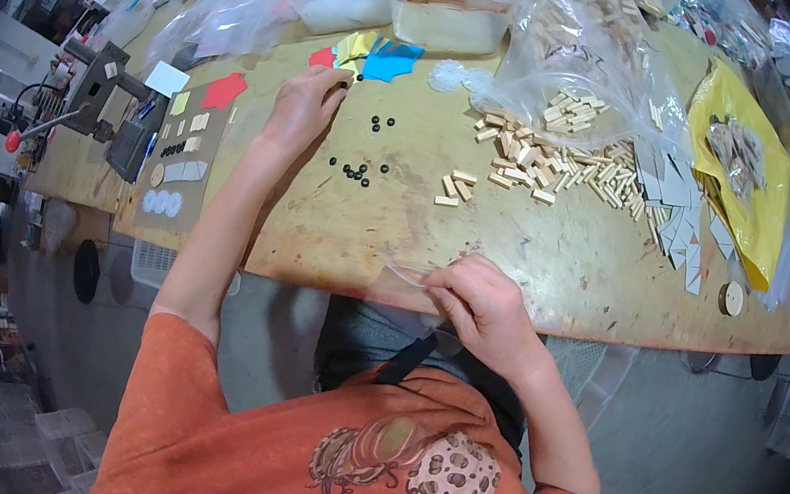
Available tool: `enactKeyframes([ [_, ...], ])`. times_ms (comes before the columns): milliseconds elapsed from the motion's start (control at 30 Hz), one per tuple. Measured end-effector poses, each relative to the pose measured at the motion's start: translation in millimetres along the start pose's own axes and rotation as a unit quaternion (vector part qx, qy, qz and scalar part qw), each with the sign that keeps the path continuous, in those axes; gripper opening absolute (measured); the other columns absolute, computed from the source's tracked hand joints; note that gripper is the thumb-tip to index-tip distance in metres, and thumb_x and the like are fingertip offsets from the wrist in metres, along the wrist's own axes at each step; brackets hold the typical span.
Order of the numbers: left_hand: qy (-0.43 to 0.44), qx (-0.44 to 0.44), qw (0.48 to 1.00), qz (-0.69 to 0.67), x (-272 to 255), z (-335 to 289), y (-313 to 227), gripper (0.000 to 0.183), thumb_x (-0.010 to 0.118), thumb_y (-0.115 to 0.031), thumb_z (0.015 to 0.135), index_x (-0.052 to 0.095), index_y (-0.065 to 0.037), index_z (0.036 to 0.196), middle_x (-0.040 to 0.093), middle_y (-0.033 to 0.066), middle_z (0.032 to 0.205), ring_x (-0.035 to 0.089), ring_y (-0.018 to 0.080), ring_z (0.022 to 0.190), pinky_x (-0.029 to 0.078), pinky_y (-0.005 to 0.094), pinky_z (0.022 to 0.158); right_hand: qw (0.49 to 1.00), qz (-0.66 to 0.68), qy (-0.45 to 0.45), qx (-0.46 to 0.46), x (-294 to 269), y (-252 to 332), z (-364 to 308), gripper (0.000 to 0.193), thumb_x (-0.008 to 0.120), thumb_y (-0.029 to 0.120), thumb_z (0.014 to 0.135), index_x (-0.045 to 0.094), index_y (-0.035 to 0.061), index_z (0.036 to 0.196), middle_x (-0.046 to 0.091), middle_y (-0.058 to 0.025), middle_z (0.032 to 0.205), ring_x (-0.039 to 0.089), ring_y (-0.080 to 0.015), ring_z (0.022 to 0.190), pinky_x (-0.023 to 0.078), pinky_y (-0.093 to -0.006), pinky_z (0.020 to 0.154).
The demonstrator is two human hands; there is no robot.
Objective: The person assembles small craft kits by placing wooden dowels, black beads, and white triangular pieces into clear plastic bags. They then fold red and blue paper pieces and place them into separate bags. The person works at a cluttered table with various craft materials.
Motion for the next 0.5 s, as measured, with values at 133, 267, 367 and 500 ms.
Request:
enactKeyframes([
  [133,0.013,-0.015,0.999,0.029,15,10,3,0.019,0.069,-0.011,0.088,0.073,-0.008,0.106,0.068,0.0139,0.09,0.067,0.0353,0.087,0.052,0.0437,0.077,1.0,0.006,-0.004,0.005,-1,-3,0,0.007,0.069,0.001,0.086,0.067,0.003,0.093,0.059,-0.0121,0.076,0.059,-0.0293,0.073,0.049,-0.0372,0.067],
  [267,0.013,0.014,1.0,0.01,22,19,-2,0.017,0.072,-0.014,0.087,0.074,-0.01,0.103,0.068,0.0124,0.089,0.067,0.0329,0.085,0.052,0.0422,0.076,1.0,0.004,-0.01,0.007,-3,-5,1,0.007,0.069,0.001,0.086,0.067,0.0029,0.092,0.059,-0.012,0.076,0.059,-0.0289,0.073,0.049,-0.0367,0.066],
  [367,0.009,0.02,1.0,0.0,23,19,-1,0.015,0.073,-0.015,0.087,0.075,-0.01,0.101,0.068,0.0106,0.089,0.067,0.0309,0.085,0.053,0.0402,0.076,1.0,0.01,-0.012,0.012,-3,-4,1,0.007,0.069,0.001,0.086,0.067,0.0029,0.092,0.058,-0.0118,0.075,0.059,-0.0287,0.073,0.049,-0.0364,0.066],
  [500,0.019,0.058,0.997,-0.038,25,17,-4,0.016,0.073,-0.016,0.087,0.074,-0.01,0.102,0.067,0.0092,0.089,0.066,0.0287,0.084,0.053,0.0382,0.076,1.0,0.002,-0.014,0.013,-2,-5,1,0.006,0.068,0.0,0.086,0.067,0.0028,0.091,0.058,-0.0116,0.075,0.059,-0.0284,0.072,0.048,-0.036,0.066],
])
Point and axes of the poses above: each hand's wrist, its own z-axis towards the middle knuckle, its own x-axis out of the palm, y = z × x, the point moved 10 cm from there along z, towards the middle knuckle
